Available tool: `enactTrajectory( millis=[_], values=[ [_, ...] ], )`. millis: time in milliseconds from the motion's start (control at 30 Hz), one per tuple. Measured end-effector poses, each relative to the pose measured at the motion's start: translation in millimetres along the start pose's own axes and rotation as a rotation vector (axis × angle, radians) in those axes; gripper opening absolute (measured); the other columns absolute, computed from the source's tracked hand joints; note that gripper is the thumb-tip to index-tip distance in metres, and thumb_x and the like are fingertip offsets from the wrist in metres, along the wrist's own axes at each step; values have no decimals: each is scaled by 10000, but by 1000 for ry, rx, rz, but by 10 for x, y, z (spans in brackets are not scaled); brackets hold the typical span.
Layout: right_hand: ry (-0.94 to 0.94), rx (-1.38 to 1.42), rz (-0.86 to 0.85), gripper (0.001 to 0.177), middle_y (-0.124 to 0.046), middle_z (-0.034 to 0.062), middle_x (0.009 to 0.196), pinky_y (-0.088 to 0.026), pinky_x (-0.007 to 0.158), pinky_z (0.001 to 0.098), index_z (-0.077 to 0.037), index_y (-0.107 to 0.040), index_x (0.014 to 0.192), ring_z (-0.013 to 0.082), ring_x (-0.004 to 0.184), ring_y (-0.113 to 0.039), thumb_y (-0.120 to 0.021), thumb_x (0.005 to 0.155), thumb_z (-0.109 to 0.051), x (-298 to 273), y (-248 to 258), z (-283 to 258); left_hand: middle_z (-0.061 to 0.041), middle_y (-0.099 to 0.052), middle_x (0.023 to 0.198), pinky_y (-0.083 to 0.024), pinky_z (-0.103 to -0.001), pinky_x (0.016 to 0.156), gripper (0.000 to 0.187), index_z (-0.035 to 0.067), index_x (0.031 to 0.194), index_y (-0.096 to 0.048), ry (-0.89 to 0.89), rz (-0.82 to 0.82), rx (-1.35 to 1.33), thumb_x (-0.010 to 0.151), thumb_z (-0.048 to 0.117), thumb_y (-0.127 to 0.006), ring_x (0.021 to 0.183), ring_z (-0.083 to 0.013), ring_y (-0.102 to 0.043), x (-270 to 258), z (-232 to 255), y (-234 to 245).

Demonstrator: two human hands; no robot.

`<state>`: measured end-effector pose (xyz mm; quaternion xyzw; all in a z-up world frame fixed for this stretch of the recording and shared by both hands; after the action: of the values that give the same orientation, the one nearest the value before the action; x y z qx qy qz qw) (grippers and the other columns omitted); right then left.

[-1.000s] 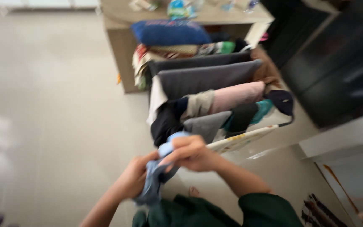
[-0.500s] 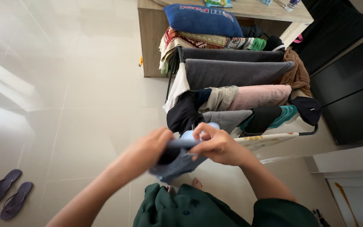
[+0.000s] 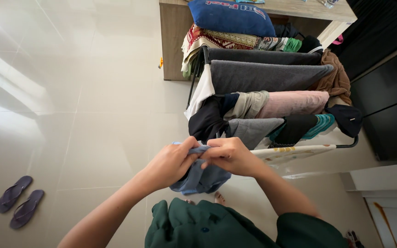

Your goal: Taking dry clothes off a circular rack and folding them into a laundry basket.

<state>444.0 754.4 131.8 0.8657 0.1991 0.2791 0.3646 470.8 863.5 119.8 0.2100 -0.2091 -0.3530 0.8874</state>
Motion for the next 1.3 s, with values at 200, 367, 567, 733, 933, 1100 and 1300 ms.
enactTrajectory(
  millis=[200,367,567,733,933,1100,1300],
  values=[
    [108,-54,243,170,-740,18,851,-524,620,305,-109,-739,955,214,693,-710,-795,809,-41,133,194,-213,-226,-671,1002,-523,-467,744,241,4,1153,-531,-175,175,-44,955,128,-589,906,-432,-660,-107,373,263],
    [106,-95,418,206,-750,32,866,-537,622,310,-132,-751,964,201,658,-706,-877,812,-190,221,455,-304,-172,-694,853,-522,-484,672,259,72,1055,-576,4,73,268,931,269,-688,791,-409,-684,-174,-132,109],
    [-6,-155,-346,405,-663,119,699,-462,545,343,-75,-725,746,300,628,-657,-948,666,-403,211,-147,11,-157,-696,813,-504,-499,659,177,102,1049,-577,166,-146,310,876,114,-611,769,-391,-685,-412,84,456],
    [-23,461,-908,378,-677,37,795,-467,677,327,-92,-667,836,227,698,-628,-801,1006,-401,-478,-412,-87,-192,-710,839,-531,-448,739,444,122,1402,-586,173,-670,132,973,231,-626,862,-380,-696,-870,243,194],
    [-451,1294,-677,530,-644,89,1098,-405,897,373,-78,-584,1129,260,1003,-570,-700,907,-544,-1273,-1624,302,-44,-418,1433,-274,-268,1065,517,82,1418,-378,343,75,-1327,1001,374,-468,1283,-172,-396,-1167,-1148,-346],
    [-867,2044,-268,882,-611,142,1401,-342,1116,419,-62,-503,1422,294,1309,-513,-602,810,-689,-1663,-2701,1173,-151,-478,1529,-330,-457,1150,781,56,1492,-454,492,95,-1104,886,521,-620,1384,-327,-462,-1944,-2645,-899],
    [-1097,1751,-145,741,-583,139,1467,-371,1194,441,-11,-507,1471,270,1351,-557,-671,934,-493,-1784,-3059,1836,-238,-564,1433,-459,-535,1081,868,-26,1419,-542,672,85,-1904,859,635,-596,1289,-408,-573,-2690,-2824,-1439]
  ],
)
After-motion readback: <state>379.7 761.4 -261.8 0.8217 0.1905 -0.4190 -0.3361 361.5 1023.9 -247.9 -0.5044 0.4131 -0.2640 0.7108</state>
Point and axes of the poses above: each hand's wrist, its own x-axis towards the middle knuckle, its own y-axis out of the back of the hand, z = x × y, the point moved 10 cm from there along x, towards the middle knuckle
